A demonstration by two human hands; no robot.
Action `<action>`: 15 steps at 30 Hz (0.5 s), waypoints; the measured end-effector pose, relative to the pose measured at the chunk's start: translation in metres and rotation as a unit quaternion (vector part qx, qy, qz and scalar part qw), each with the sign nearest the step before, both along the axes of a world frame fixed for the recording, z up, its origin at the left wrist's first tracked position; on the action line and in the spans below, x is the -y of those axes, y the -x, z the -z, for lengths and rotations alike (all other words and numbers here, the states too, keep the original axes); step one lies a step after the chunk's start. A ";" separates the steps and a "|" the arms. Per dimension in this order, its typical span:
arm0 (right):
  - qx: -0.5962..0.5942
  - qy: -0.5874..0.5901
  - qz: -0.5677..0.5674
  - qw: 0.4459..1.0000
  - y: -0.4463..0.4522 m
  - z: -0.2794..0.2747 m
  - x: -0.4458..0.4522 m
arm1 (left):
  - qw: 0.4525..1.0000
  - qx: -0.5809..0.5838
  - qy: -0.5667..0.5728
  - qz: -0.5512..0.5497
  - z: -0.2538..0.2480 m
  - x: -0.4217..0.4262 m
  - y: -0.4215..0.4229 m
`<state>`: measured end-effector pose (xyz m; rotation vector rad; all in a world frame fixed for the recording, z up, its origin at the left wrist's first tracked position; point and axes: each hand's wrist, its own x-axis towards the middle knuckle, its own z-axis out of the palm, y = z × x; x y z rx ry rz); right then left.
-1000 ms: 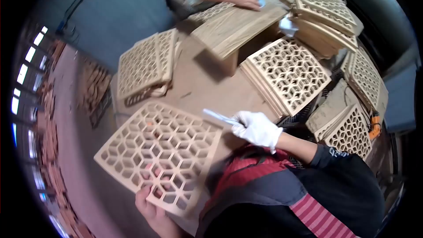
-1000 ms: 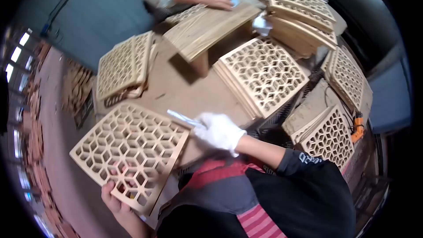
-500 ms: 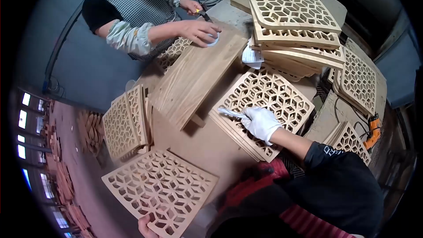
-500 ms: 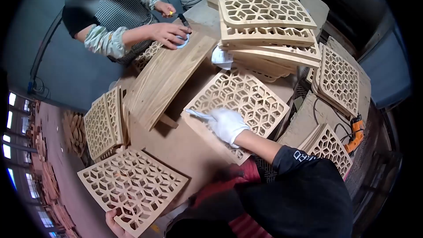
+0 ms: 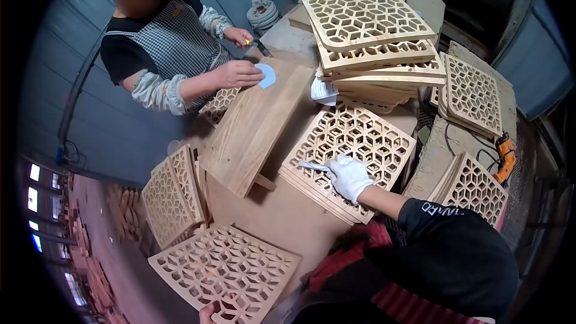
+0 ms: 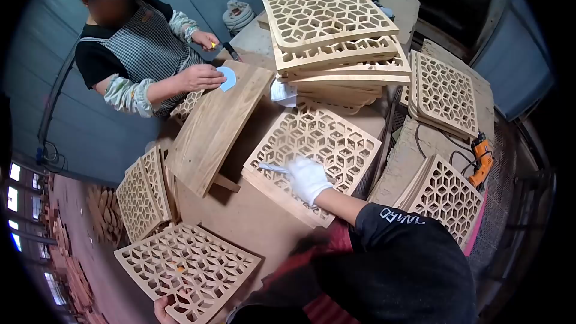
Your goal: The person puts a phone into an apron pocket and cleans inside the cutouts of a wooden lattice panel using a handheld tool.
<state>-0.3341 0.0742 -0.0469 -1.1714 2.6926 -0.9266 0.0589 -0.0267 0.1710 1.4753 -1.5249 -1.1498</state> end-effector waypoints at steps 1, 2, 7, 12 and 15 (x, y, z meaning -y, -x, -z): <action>-0.001 -0.008 -0.002 1.000 -0.002 0.000 0.000 | 1.000 -0.012 0.000 0.005 0.002 0.000 -0.004; -0.002 -0.014 -0.004 1.000 -0.002 -0.001 0.001 | 1.000 -0.026 0.001 0.011 0.006 0.001 -0.010; -0.047 -0.018 -0.010 0.999 -0.005 0.003 0.002 | 0.995 -0.089 0.011 0.043 0.014 0.011 -0.023; -0.034 -0.041 -0.012 0.998 -0.006 -0.004 0.004 | 0.996 -0.076 -0.038 0.023 0.026 0.017 -0.024; -0.005 -0.061 -0.023 0.998 -0.007 -0.006 0.002 | 0.997 -0.068 -0.009 0.036 0.047 0.022 -0.030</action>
